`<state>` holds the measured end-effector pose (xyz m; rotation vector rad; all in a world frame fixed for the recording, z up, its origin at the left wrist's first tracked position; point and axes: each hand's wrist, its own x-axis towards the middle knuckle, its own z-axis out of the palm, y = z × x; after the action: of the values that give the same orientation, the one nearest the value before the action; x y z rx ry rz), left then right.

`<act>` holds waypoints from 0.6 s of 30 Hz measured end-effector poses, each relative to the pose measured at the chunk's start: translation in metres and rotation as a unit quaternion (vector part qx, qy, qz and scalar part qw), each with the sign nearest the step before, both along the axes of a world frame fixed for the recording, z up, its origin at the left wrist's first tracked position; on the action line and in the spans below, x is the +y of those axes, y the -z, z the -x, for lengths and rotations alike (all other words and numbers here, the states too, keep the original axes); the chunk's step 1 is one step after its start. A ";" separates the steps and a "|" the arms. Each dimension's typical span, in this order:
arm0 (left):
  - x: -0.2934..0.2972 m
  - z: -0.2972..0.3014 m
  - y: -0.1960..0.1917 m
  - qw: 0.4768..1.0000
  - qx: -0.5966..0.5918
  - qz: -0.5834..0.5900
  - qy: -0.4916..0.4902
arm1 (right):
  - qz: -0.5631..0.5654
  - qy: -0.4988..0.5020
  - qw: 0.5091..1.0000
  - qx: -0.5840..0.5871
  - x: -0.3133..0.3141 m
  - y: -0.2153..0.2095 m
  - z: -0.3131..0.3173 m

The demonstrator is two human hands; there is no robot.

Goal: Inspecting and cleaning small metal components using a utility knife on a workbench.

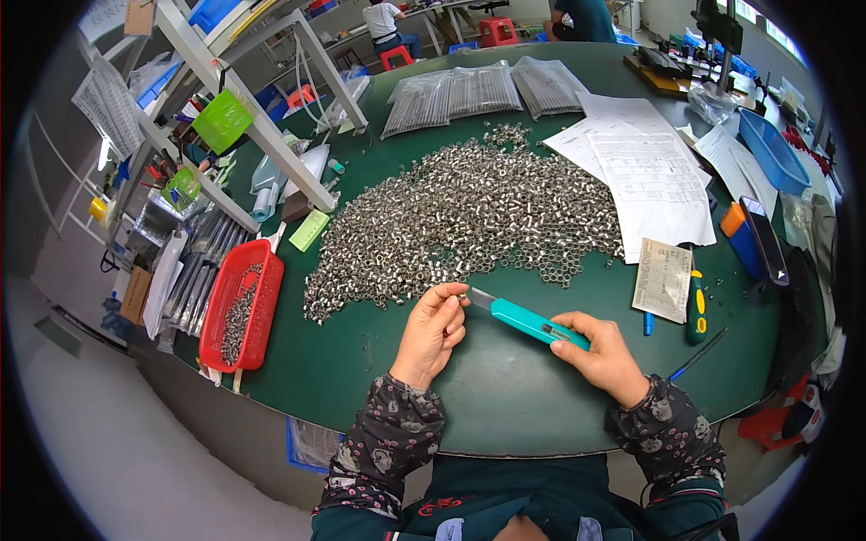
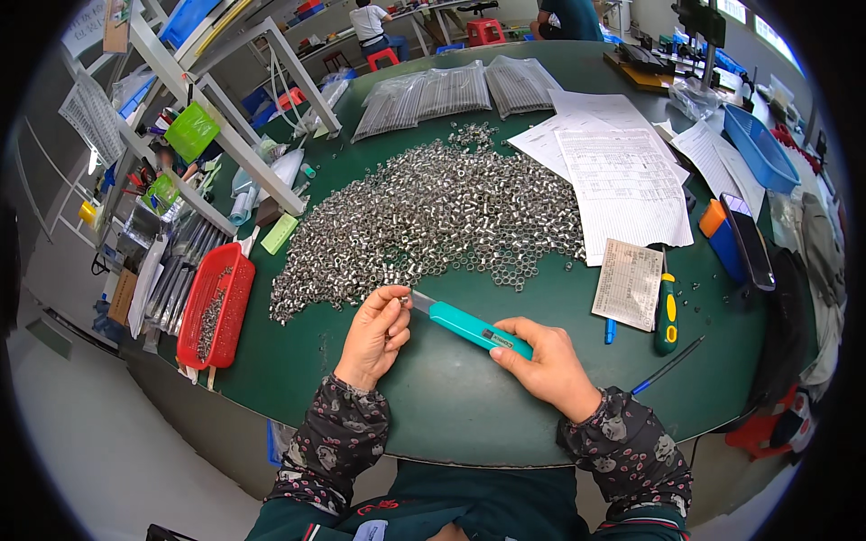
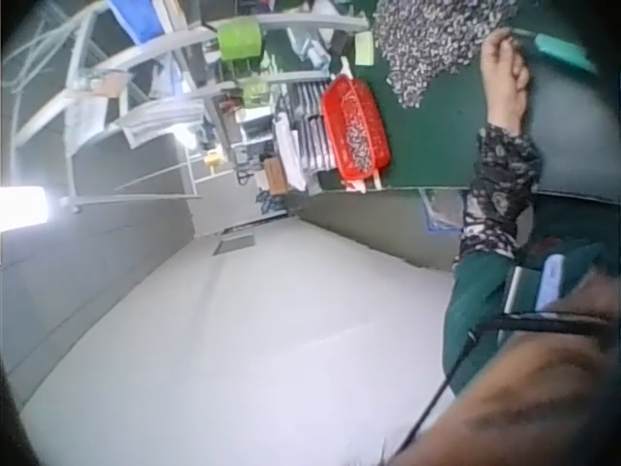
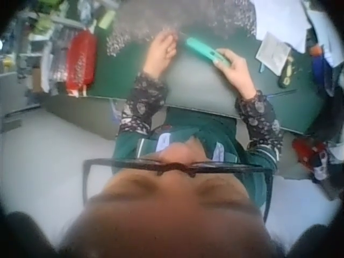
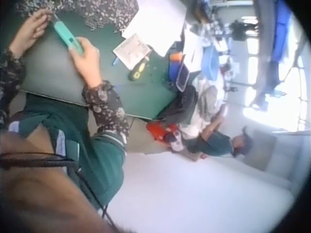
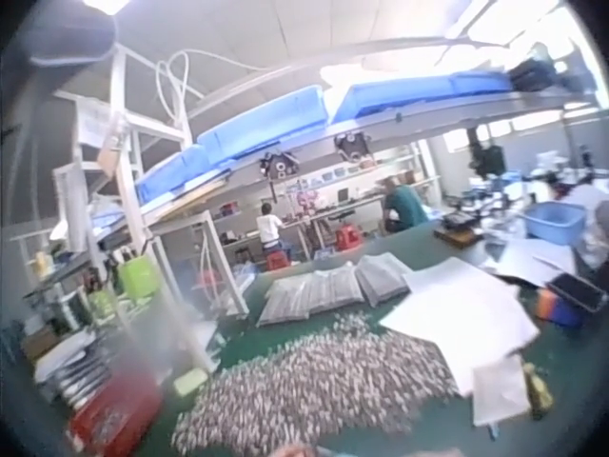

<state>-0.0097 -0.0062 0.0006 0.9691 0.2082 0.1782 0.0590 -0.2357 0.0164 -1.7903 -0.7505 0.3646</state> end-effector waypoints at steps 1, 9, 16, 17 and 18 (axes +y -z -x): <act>0.001 -0.001 0.000 1.000 0.005 -0.006 -0.010 | 0.000 -0.001 1.000 0.000 0.001 0.000 0.000; 0.000 -0.001 0.000 0.999 0.014 -0.028 -0.022 | -0.004 -0.014 1.000 -0.001 0.001 0.002 0.000; -0.002 0.002 -0.002 0.992 0.022 -0.119 -0.047 | 0.025 -0.023 0.999 0.019 0.001 -0.001 0.003; -0.002 0.001 -0.002 0.992 0.022 -0.119 -0.046 | 0.022 -0.024 0.999 0.016 0.000 0.000 0.003; -0.003 0.000 -0.002 0.987 0.010 -0.150 -0.061 | 0.020 -0.024 0.999 0.013 0.000 0.000 0.002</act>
<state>-0.0094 -0.0091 0.0029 1.2577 0.2648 0.3194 0.0567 -0.2356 0.0168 -1.8032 -0.7742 0.4373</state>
